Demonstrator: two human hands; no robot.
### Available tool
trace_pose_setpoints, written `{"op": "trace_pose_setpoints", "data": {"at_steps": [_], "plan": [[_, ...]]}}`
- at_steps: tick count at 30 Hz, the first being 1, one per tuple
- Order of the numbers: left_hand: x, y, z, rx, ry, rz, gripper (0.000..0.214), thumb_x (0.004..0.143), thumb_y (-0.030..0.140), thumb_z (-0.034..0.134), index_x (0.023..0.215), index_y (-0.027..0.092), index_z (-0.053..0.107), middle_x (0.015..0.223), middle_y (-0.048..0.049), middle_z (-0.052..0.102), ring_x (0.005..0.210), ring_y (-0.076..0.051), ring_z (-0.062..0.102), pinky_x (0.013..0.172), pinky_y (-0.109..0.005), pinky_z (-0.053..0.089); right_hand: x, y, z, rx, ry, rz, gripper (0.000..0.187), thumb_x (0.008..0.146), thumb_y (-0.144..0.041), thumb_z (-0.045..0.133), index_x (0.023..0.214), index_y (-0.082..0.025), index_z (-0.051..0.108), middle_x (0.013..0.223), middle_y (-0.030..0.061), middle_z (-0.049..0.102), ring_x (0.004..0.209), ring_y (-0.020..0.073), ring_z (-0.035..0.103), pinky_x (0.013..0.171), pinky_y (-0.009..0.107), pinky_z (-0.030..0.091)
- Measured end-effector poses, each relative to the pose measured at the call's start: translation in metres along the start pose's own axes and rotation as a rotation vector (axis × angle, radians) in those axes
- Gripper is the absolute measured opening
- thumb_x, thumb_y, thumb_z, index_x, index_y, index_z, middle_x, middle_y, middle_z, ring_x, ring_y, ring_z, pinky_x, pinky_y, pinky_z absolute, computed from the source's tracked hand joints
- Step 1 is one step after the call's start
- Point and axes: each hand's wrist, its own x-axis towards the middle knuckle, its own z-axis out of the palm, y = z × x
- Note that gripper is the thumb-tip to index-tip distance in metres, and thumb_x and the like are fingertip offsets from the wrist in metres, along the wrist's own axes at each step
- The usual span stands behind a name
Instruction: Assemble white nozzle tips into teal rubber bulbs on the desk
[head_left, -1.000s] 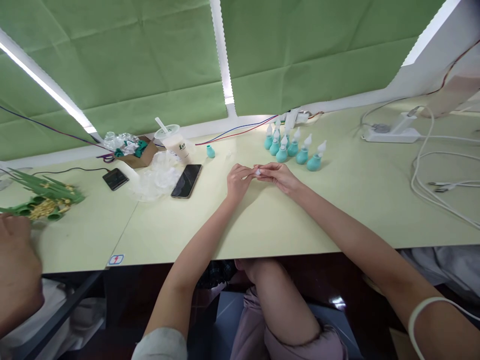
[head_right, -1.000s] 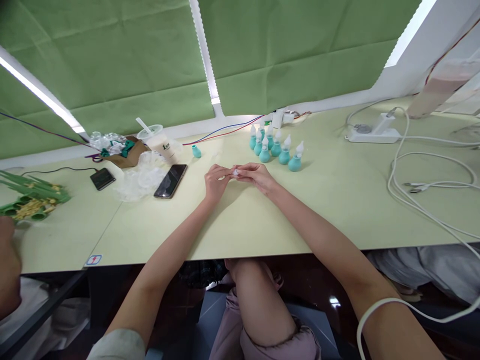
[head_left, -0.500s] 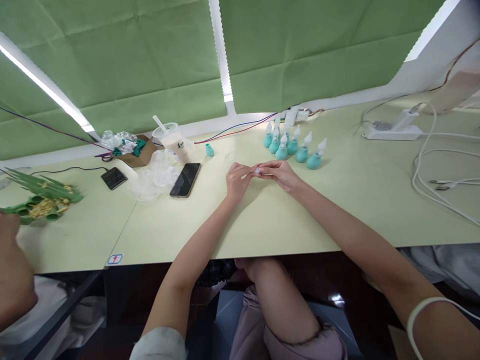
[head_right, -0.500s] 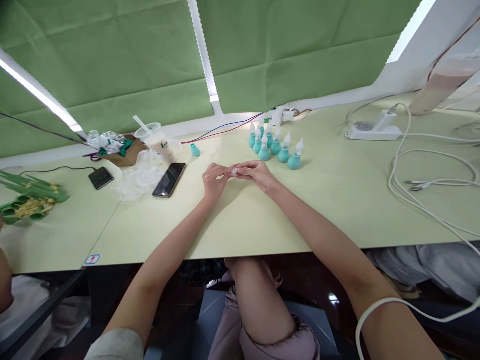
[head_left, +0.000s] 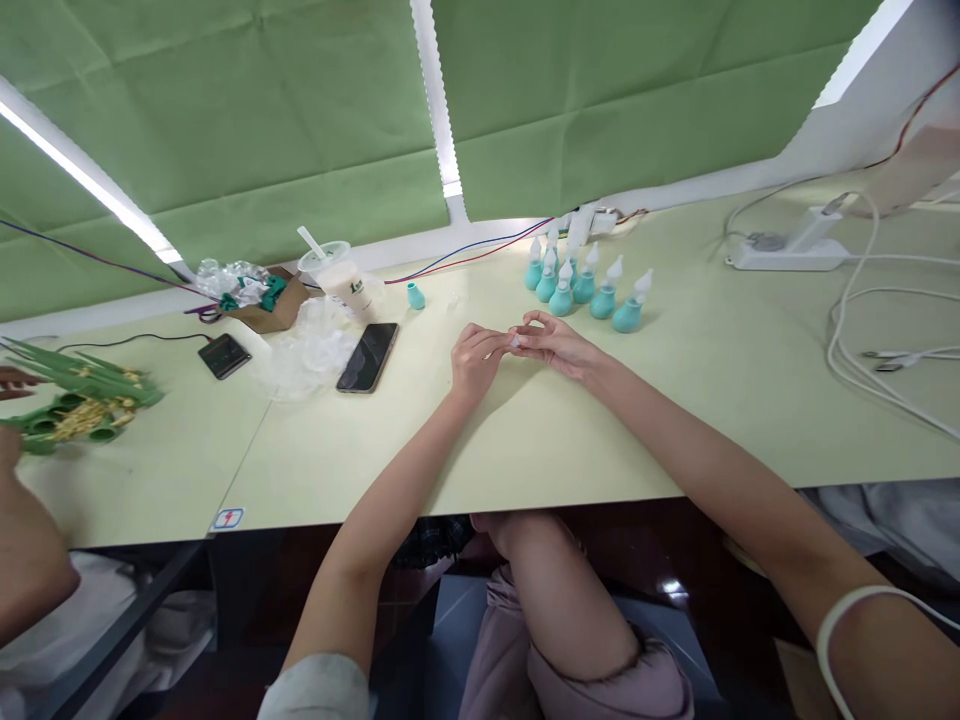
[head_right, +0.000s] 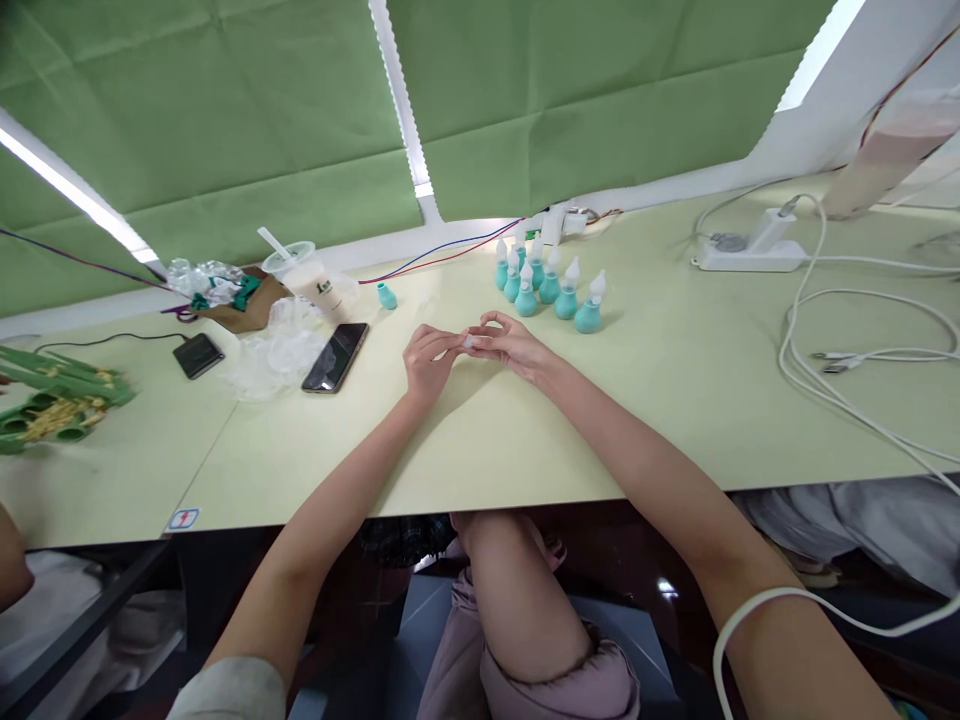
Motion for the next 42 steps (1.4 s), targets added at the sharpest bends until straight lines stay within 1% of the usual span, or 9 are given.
{"op": "trace_pose_setpoints", "data": {"at_steps": [5, 11, 19, 27, 30, 33, 37, 39, 42], "plan": [[0.0, -0.002, 0.002, 0.014, -0.016, 0.007, 0.021, 0.086, 0.032, 0.053, 0.078, 0.022, 0.069, 0.073, -0.0019, 0.07, 0.065, -0.012, 0.056, 0.062, -0.029, 0.044, 0.001, 0.001, 0.001, 0.033, 0.0, 0.026, 0.044, 0.052, -0.018, 0.082, 0.078, -0.024, 0.047, 0.086, -0.0039, 0.069, 0.079, 0.0139, 0.068, 0.085, 0.032, 0.054], [0.004, 0.001, 0.002, -0.037, 0.166, -0.036, 0.013, 0.082, 0.029, 0.061, 0.084, 0.022, 0.071, 0.07, -0.0014, 0.07, 0.063, -0.011, 0.053, 0.056, -0.025, 0.045, 0.0, -0.003, 0.008, 0.008, -0.026, -0.025, 0.038, 0.06, -0.023, 0.078, 0.088, -0.024, 0.054, 0.098, -0.0022, 0.069, 0.084, 0.0122, 0.067, 0.086, 0.028, 0.053], [0.003, 0.001, 0.002, -0.035, 0.203, -0.007, 0.009, 0.079, 0.023, 0.064, 0.084, 0.022, 0.071, 0.069, -0.0002, 0.07, 0.061, -0.01, 0.052, 0.054, -0.023, 0.046, 0.0, -0.001, 0.006, 0.003, -0.044, -0.027, 0.035, 0.061, -0.021, 0.078, 0.089, -0.024, 0.058, 0.095, -0.0033, 0.069, 0.088, 0.0118, 0.066, 0.087, 0.027, 0.052], [0.001, 0.002, 0.003, 0.019, 0.18, 0.01, 0.01, 0.082, 0.024, 0.059, 0.08, 0.021, 0.069, 0.07, -0.0004, 0.069, 0.063, -0.01, 0.055, 0.055, -0.022, 0.046, -0.002, -0.002, 0.007, -0.056, -0.053, -0.066, 0.033, 0.059, -0.028, 0.079, 0.085, -0.023, 0.06, 0.091, -0.0028, 0.068, 0.091, 0.0136, 0.065, 0.096, 0.034, 0.047], [-0.001, 0.002, 0.004, 0.022, 0.201, -0.011, 0.011, 0.083, 0.026, 0.058, 0.079, 0.02, 0.067, 0.072, -0.0008, 0.069, 0.063, -0.009, 0.056, 0.055, -0.021, 0.046, -0.006, -0.009, 0.014, -0.157, -0.016, -0.144, 0.035, 0.057, -0.031, 0.08, 0.084, -0.022, 0.059, 0.095, -0.0002, 0.068, 0.093, 0.0159, 0.064, 0.094, 0.038, 0.047], [-0.002, 0.002, 0.005, 0.001, 0.21, -0.055, 0.011, 0.084, 0.026, 0.057, 0.087, 0.02, 0.065, 0.079, -0.0016, 0.069, 0.066, -0.009, 0.059, 0.057, -0.02, 0.046, -0.012, -0.015, 0.027, -0.29, 0.07, -0.279, 0.037, 0.057, -0.036, 0.08, 0.084, -0.02, 0.06, 0.101, 0.0029, 0.068, 0.093, 0.0182, 0.064, 0.091, 0.039, 0.048], [-0.003, 0.002, 0.005, 0.004, 0.143, -0.106, 0.02, 0.088, 0.027, 0.051, 0.102, 0.021, 0.064, 0.088, -0.0032, 0.07, 0.074, -0.01, 0.063, 0.065, -0.021, 0.049, -0.016, -0.016, 0.038, -0.412, 0.168, -0.4, 0.039, 0.058, -0.041, 0.078, 0.089, -0.021, 0.063, 0.105, 0.004, 0.067, 0.089, 0.0188, 0.065, 0.084, 0.036, 0.052], [-0.003, 0.002, 0.004, 0.02, 0.126, -0.113, 0.022, 0.088, 0.025, 0.049, 0.103, 0.022, 0.065, 0.086, -0.0027, 0.071, 0.072, -0.009, 0.063, 0.067, -0.021, 0.049, -0.016, -0.015, 0.038, -0.423, 0.171, -0.412, 0.038, 0.059, -0.04, 0.077, 0.09, -0.021, 0.066, 0.106, 0.0043, 0.067, 0.089, 0.0191, 0.066, 0.084, 0.036, 0.052], [-0.004, 0.001, 0.003, -0.01, 0.097, -0.141, 0.024, 0.09, 0.021, 0.045, 0.102, 0.023, 0.065, 0.087, -0.0009, 0.071, 0.064, -0.007, 0.061, 0.064, -0.019, 0.048, -0.014, -0.012, 0.034, -0.388, 0.15, -0.38, 0.035, 0.06, -0.039, 0.077, 0.089, -0.021, 0.07, 0.109, 0.0051, 0.067, 0.089, 0.0203, 0.066, 0.087, 0.037, 0.052]]}}
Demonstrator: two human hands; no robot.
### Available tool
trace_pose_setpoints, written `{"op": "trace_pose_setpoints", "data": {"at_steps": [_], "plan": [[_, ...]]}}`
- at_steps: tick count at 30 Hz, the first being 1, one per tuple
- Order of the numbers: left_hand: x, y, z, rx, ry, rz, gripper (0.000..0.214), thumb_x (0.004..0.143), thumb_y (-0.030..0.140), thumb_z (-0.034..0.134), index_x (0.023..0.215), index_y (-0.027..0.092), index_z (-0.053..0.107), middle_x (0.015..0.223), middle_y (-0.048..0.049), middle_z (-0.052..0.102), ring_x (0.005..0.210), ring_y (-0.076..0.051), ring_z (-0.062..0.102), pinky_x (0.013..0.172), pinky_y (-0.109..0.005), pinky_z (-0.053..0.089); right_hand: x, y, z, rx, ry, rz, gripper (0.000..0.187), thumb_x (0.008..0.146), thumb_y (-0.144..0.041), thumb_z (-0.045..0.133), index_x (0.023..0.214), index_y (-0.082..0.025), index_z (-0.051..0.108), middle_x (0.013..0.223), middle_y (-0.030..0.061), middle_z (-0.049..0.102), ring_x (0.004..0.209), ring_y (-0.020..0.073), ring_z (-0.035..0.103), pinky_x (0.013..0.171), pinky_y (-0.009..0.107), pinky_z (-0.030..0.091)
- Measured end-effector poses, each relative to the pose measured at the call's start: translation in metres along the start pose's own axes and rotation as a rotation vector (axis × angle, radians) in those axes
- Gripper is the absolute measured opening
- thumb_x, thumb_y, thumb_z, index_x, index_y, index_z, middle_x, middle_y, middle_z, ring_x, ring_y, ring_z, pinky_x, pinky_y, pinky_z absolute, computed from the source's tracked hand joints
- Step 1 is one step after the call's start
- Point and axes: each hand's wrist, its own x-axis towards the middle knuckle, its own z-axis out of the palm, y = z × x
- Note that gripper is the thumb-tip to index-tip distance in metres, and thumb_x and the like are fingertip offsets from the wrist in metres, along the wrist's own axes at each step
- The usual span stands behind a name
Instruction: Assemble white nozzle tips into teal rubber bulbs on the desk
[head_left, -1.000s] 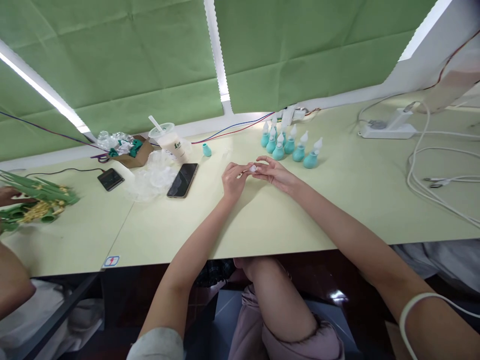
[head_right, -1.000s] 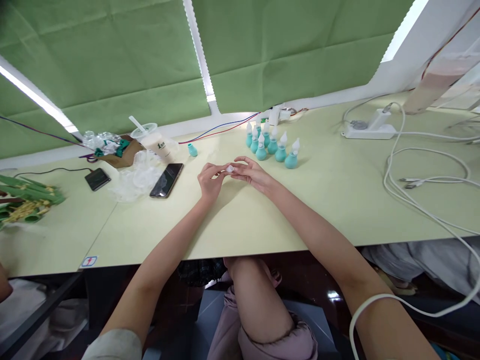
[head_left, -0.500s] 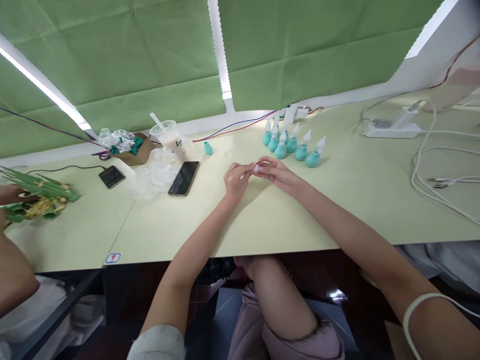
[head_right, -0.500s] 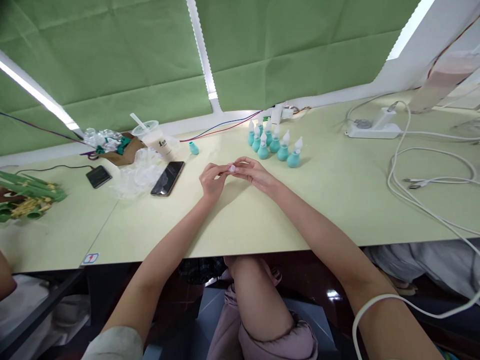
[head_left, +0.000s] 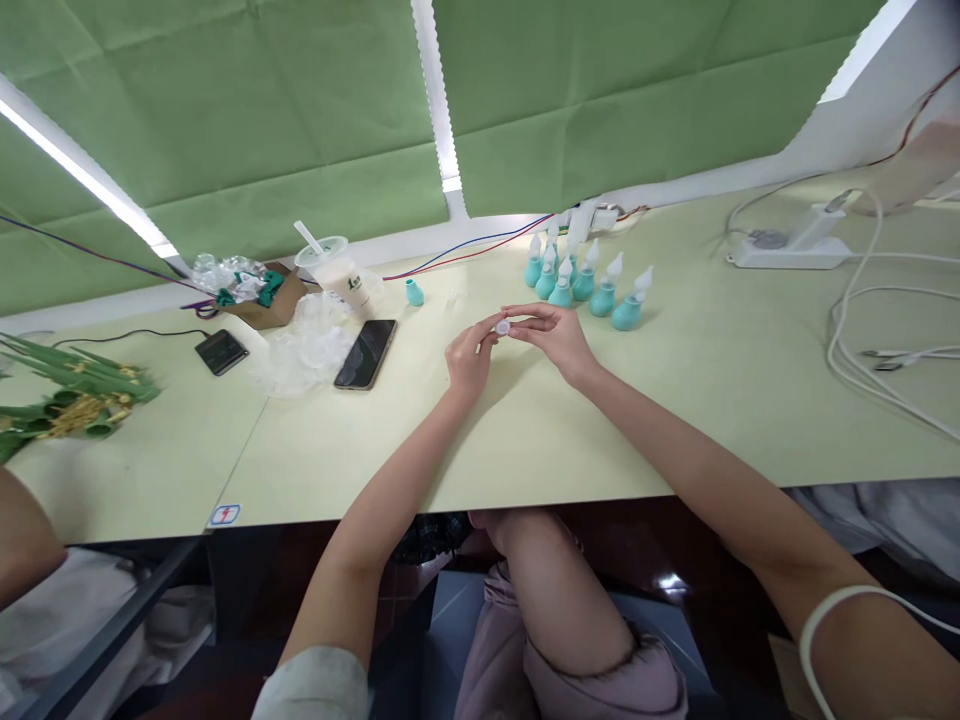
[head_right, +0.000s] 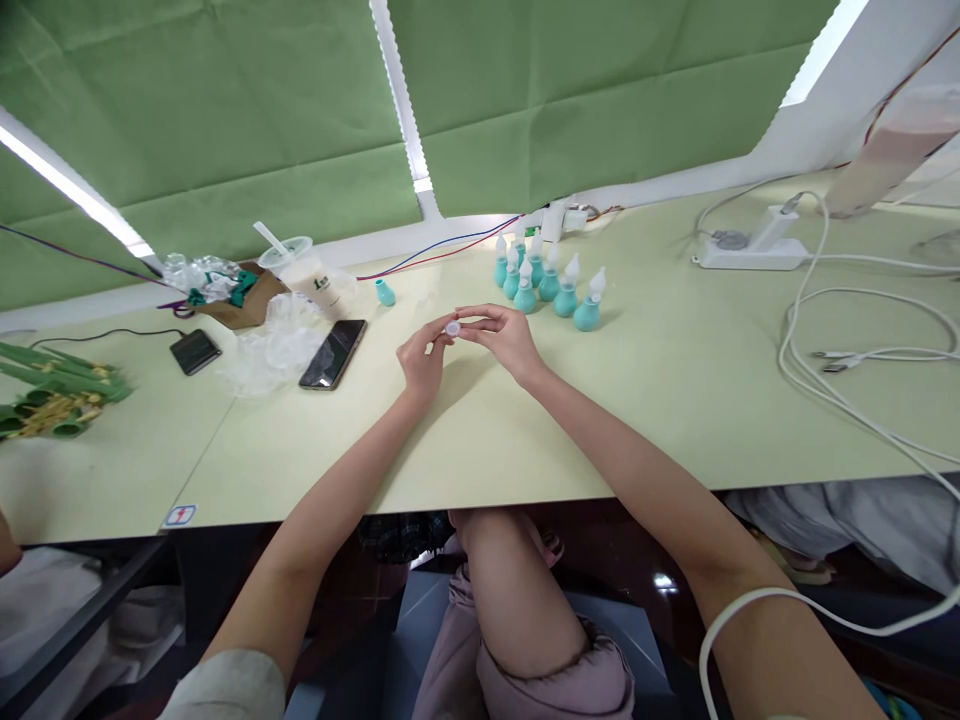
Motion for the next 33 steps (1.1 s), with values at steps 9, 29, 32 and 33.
{"op": "trace_pose_setpoints", "data": {"at_steps": [9, 29, 32, 33], "plan": [[-0.001, -0.003, 0.001, 0.025, 0.026, -0.026, 0.015, 0.085, 0.024, 0.055, 0.094, 0.025, 0.067, 0.074, 0.0028, 0.07, 0.05, -0.005, 0.055, 0.053, -0.017, 0.043, -0.002, -0.003, 0.003, 0.086, 0.045, 0.043, 0.028, 0.057, -0.038, 0.079, 0.079, -0.021, 0.074, 0.102, 0.0056, 0.069, 0.106, 0.0233, 0.06, 0.096, 0.038, 0.046], [-0.007, -0.011, 0.004, 0.03, 0.02, -0.099, 0.012, 0.085, 0.031, 0.054, 0.085, 0.022, 0.062, 0.075, 0.0014, 0.07, 0.046, -0.005, 0.054, 0.05, -0.018, 0.043, 0.004, 0.012, -0.005, 0.143, -0.152, 0.054, 0.03, 0.061, -0.043, 0.076, 0.083, -0.023, 0.073, 0.109, 0.0037, 0.067, 0.107, 0.0215, 0.058, 0.097, 0.038, 0.042], [-0.005, -0.012, 0.003, 0.045, 0.033, -0.064, 0.013, 0.086, 0.03, 0.053, 0.087, 0.021, 0.062, 0.079, -0.0003, 0.07, 0.056, -0.007, 0.059, 0.057, -0.02, 0.047, 0.003, 0.015, -0.003, 0.156, -0.167, 0.094, 0.032, 0.063, -0.043, 0.074, 0.089, -0.025, 0.071, 0.121, 0.0029, 0.061, 0.106, 0.0198, 0.058, 0.093, 0.036, 0.045], [-0.004, -0.011, 0.002, 0.048, 0.032, -0.03, 0.014, 0.086, 0.03, 0.053, 0.088, 0.02, 0.063, 0.083, -0.0016, 0.07, 0.064, -0.009, 0.061, 0.061, -0.02, 0.048, 0.002, 0.016, -0.002, 0.177, -0.174, 0.115, 0.033, 0.064, -0.043, 0.073, 0.092, -0.026, 0.069, 0.124, 0.0023, 0.058, 0.105, 0.019, 0.059, 0.091, 0.035, 0.047]]}}
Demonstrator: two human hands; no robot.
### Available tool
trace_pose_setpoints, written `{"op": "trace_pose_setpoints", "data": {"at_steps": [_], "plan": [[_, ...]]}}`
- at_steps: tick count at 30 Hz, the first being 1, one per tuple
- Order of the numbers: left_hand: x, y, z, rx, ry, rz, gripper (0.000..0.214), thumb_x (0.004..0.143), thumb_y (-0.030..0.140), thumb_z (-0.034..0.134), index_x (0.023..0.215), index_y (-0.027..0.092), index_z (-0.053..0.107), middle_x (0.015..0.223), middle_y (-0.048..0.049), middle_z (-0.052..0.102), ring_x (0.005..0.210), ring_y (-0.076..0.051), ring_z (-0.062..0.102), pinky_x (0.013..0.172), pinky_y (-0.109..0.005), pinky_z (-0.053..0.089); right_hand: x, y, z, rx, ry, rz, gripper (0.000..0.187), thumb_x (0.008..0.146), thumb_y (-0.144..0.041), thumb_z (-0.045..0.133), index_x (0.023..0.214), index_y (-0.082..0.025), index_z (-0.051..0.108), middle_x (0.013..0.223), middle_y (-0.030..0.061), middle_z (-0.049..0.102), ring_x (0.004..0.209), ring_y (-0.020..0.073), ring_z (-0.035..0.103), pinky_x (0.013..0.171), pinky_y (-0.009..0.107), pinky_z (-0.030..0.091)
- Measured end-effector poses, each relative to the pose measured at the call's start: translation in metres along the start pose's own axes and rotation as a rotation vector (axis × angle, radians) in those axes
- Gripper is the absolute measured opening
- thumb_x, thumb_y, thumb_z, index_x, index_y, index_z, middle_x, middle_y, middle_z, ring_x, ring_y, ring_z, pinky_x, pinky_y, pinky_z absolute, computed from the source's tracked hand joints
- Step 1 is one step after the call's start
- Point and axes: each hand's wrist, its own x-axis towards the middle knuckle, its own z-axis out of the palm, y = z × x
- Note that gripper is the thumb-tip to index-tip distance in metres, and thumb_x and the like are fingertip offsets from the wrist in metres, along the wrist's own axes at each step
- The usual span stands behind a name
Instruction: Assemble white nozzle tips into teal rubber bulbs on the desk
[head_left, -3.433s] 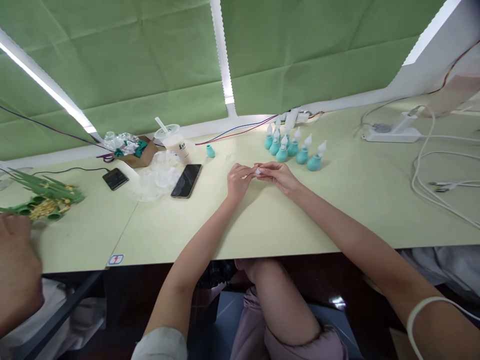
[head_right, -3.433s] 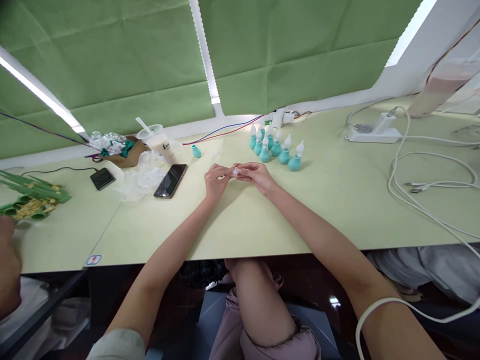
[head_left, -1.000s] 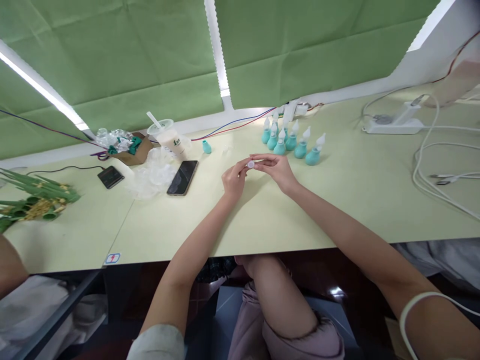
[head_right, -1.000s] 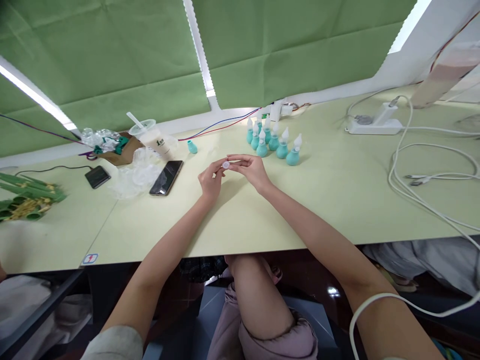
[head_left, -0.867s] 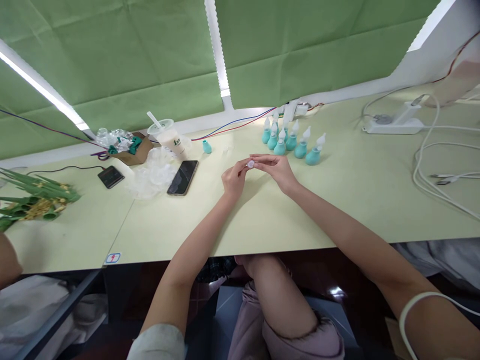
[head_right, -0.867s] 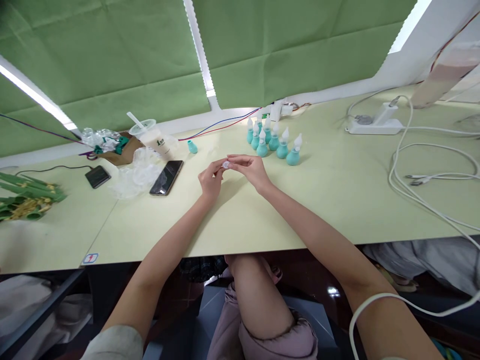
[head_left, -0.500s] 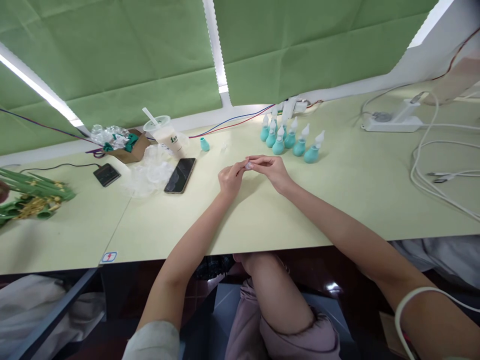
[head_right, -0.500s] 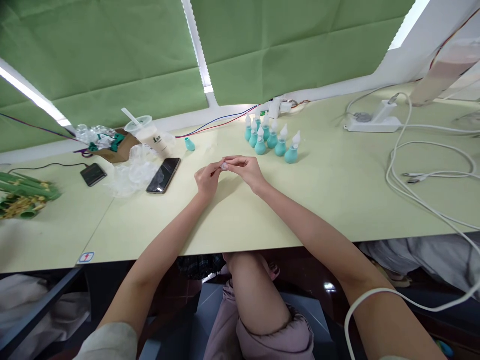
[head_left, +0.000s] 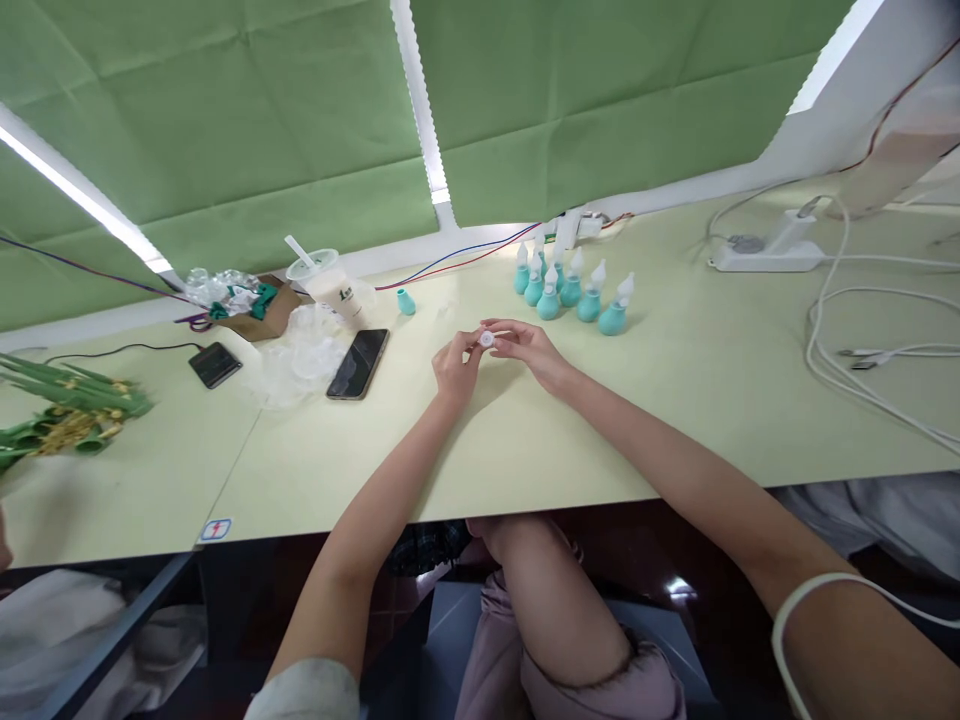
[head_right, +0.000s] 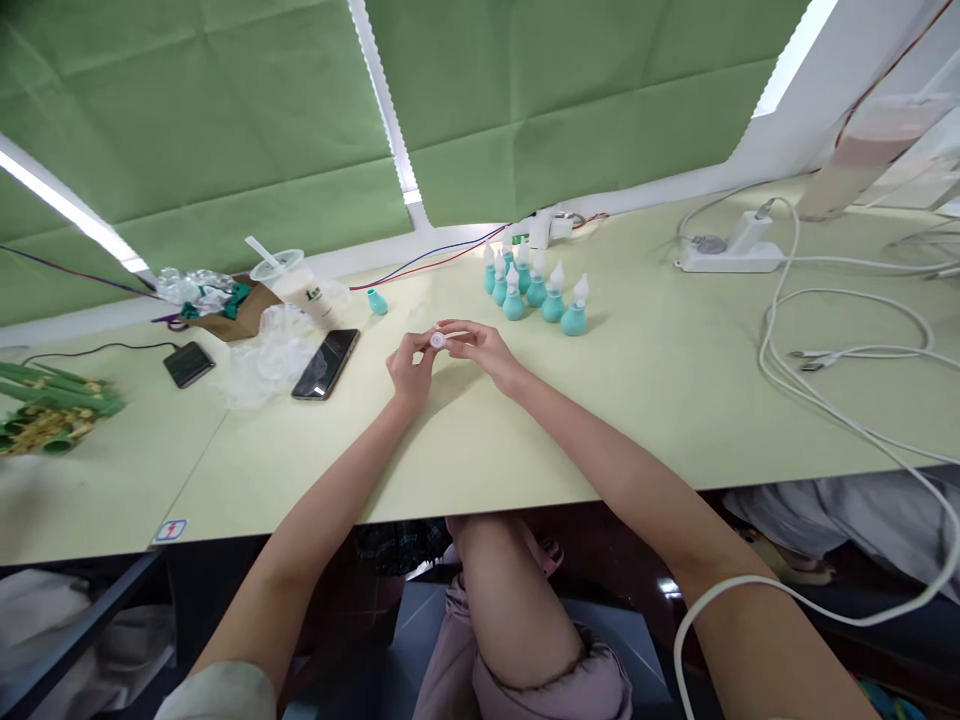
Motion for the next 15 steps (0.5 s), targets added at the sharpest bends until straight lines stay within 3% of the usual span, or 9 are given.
{"op": "trace_pose_setpoints", "data": {"at_steps": [4, 8, 12, 15], "plan": [[0.007, 0.008, -0.007, 0.049, 0.006, 0.129, 0.017, 0.085, 0.026, 0.054, 0.096, 0.022, 0.066, 0.105, -0.0068, 0.066, 0.093, -0.014, 0.058, 0.075, -0.026, 0.05, -0.001, 0.002, 0.001, 0.141, -0.054, 0.083, 0.041, 0.068, -0.042, 0.071, 0.106, -0.032, 0.062, 0.119, 0.0002, 0.061, 0.102, 0.0167, 0.061, 0.086, 0.035, 0.051], [0.01, 0.01, -0.011, 0.096, -0.028, 0.172, 0.022, 0.086, 0.023, 0.052, 0.104, 0.026, 0.066, 0.114, -0.0073, 0.06, 0.101, -0.017, 0.051, 0.079, -0.03, 0.048, 0.002, 0.008, -0.004, 0.185, -0.115, 0.19, 0.039, 0.067, -0.045, 0.072, 0.1, -0.025, 0.066, 0.102, 0.004, 0.069, 0.094, 0.0184, 0.065, 0.087, 0.037, 0.051], [0.012, 0.006, -0.008, 0.124, -0.146, 0.143, 0.03, 0.084, 0.031, 0.056, 0.114, 0.027, 0.06, 0.122, -0.0077, 0.054, 0.104, -0.018, 0.049, 0.085, -0.034, 0.047, 0.008, 0.016, -0.012, 0.101, 0.022, 0.193, 0.038, 0.068, -0.049, 0.07, 0.095, -0.022, 0.068, 0.103, 0.0065, 0.069, 0.089, 0.0172, 0.065, 0.082, 0.033, 0.052], [0.013, 0.0, -0.007, 0.144, -0.224, 0.05, 0.043, 0.079, 0.035, 0.062, 0.12, 0.026, 0.054, 0.125, -0.0088, 0.051, 0.107, -0.02, 0.048, 0.093, -0.039, 0.043, 0.012, 0.019, -0.019, -0.017, 0.179, 0.18, 0.039, 0.064, -0.05, 0.071, 0.091, -0.021, 0.068, 0.096, 0.0057, 0.069, 0.069, 0.0116, 0.063, 0.066, 0.026, 0.051]]}}
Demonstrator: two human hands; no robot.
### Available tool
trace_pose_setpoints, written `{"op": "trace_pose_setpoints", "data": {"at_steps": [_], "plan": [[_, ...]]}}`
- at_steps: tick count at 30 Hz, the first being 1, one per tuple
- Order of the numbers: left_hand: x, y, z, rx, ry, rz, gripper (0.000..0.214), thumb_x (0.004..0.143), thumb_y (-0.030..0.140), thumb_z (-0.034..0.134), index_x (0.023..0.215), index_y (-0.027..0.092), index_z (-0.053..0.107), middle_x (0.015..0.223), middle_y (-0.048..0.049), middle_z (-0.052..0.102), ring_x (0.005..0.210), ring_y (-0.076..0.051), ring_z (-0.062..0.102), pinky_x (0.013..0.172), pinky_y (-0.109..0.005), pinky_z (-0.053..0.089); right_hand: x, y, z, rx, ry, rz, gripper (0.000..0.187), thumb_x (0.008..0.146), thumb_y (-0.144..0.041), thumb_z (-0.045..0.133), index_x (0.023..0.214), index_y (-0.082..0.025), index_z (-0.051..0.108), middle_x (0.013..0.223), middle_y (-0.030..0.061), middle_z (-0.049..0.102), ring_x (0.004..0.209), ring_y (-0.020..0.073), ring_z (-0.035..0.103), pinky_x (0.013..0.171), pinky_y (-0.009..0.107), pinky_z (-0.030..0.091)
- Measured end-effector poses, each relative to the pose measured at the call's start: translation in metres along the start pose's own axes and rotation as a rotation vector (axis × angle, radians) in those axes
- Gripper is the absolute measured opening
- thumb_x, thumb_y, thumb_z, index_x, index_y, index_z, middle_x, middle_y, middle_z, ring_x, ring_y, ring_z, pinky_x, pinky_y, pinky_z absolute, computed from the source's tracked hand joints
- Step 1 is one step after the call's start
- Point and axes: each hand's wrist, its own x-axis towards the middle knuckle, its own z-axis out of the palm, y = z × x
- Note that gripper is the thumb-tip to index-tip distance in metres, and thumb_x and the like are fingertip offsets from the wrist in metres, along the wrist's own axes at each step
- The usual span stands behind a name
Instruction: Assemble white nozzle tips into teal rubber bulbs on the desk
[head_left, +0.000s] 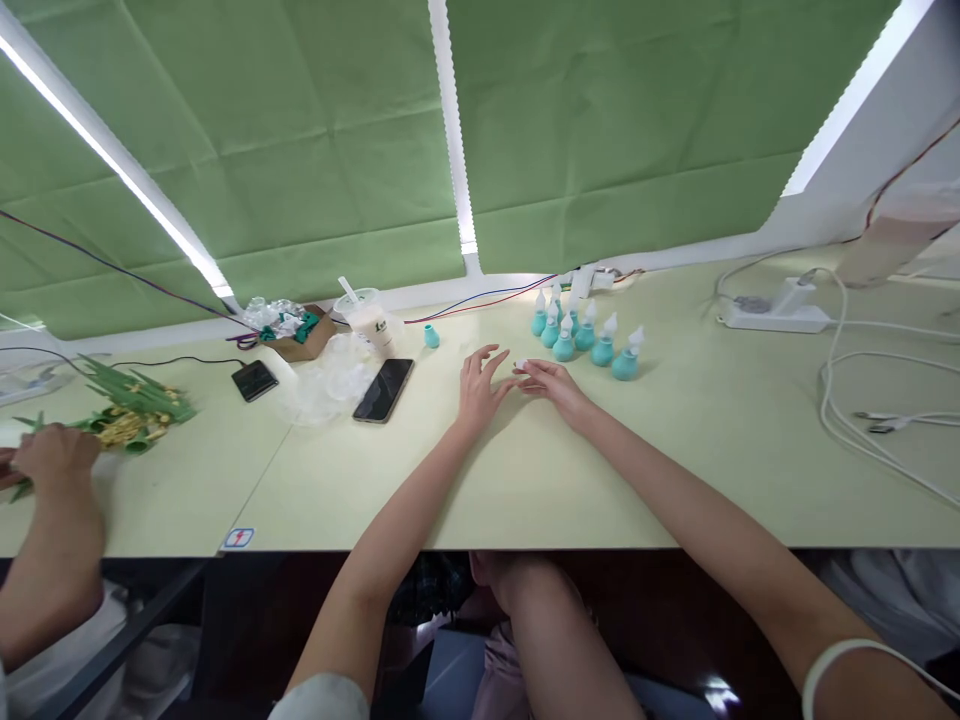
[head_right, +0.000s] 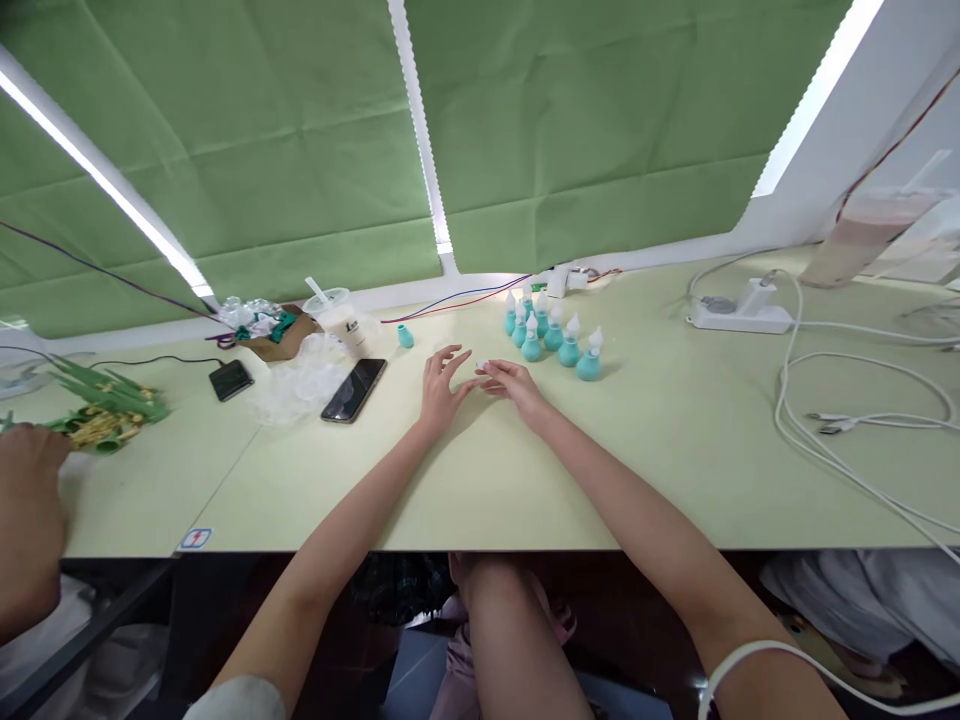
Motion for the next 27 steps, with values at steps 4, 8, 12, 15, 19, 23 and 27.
{"op": "trace_pose_setpoints", "data": {"at_steps": [4, 8, 12, 15, 19, 23, 27], "plan": [[0.0, -0.019, 0.0, -0.071, 0.002, -0.324, 0.044, 0.078, 0.024, 0.062, 0.12, 0.023, 0.051, 0.122, -0.0095, 0.051, 0.111, -0.022, 0.047, 0.096, -0.04, 0.04, 0.006, 0.003, -0.003, -0.119, 0.064, -0.053, 0.043, 0.059, -0.049, 0.074, 0.089, -0.018, 0.065, 0.08, 0.0034, 0.067, 0.05, 0.0067, 0.051, 0.042, 0.02, 0.037], [0.01, -0.051, 0.002, -0.157, 0.024, -0.722, 0.046, 0.075, 0.015, 0.06, 0.119, 0.016, 0.048, 0.118, -0.0128, 0.053, 0.101, -0.021, 0.053, 0.091, -0.039, 0.042, 0.009, 0.008, -0.001, -0.182, 0.008, -0.095, 0.045, 0.06, -0.049, 0.072, 0.091, -0.018, 0.064, 0.073, 0.0024, 0.065, 0.046, 0.0068, 0.048, 0.039, 0.02, 0.034], [0.037, -0.073, 0.007, -0.1, -0.013, -0.754, 0.053, 0.072, 0.012, 0.063, 0.121, 0.016, 0.045, 0.117, -0.0136, 0.052, 0.107, -0.023, 0.051, 0.093, -0.04, 0.04, 0.011, 0.012, 0.0, -0.208, -0.026, -0.106, 0.04, 0.061, -0.049, 0.071, 0.083, -0.016, 0.064, 0.067, 0.0017, 0.065, 0.043, 0.007, 0.047, 0.043, 0.023, 0.04], [0.059, -0.079, 0.016, -0.004, 0.009, -0.741, 0.053, 0.071, 0.012, 0.064, 0.12, 0.014, 0.045, 0.119, -0.0156, 0.05, 0.117, -0.027, 0.045, 0.097, -0.041, 0.036, 0.014, 0.014, 0.0, -0.2, -0.044, -0.119, 0.04, 0.059, -0.049, 0.072, 0.081, -0.017, 0.065, 0.065, 0.0017, 0.065, 0.044, 0.0074, 0.046, 0.045, 0.024, 0.043], [0.072, -0.081, 0.033, 0.053, 0.07, -0.827, 0.045, 0.072, 0.016, 0.065, 0.113, 0.013, 0.048, 0.115, -0.0157, 0.053, 0.121, -0.03, 0.041, 0.097, -0.041, 0.034, 0.016, 0.015, -0.001, -0.215, -0.072, -0.126, 0.039, 0.058, -0.049, 0.072, 0.079, -0.017, 0.066, 0.065, 0.0022, 0.065, 0.044, 0.008, 0.047, 0.044, 0.024, 0.042], [0.071, -0.081, 0.041, -0.006, 0.087, -0.835, 0.02, 0.077, 0.018, 0.057, 0.097, 0.015, 0.055, 0.105, -0.0104, 0.06, 0.109, -0.023, 0.05, 0.09, -0.036, 0.039, 0.017, 0.015, -0.001, -0.237, -0.091, -0.098, 0.037, 0.057, -0.048, 0.073, 0.077, -0.017, 0.066, 0.065, 0.0028, 0.065, 0.045, 0.0087, 0.048, 0.042, 0.023, 0.039], [0.064, -0.077, 0.027, -0.173, 0.059, -0.63, 0.013, 0.076, 0.021, 0.058, 0.088, 0.016, 0.061, 0.097, -0.0062, 0.065, 0.093, -0.016, 0.058, 0.088, -0.031, 0.042, 0.018, 0.014, -0.002, -0.232, -0.074, -0.116, 0.034, 0.058, -0.045, 0.073, 0.077, -0.018, 0.067, 0.068, 0.0028, 0.066, 0.046, 0.0085, 0.048, 0.042, 0.023, 0.039]]}}
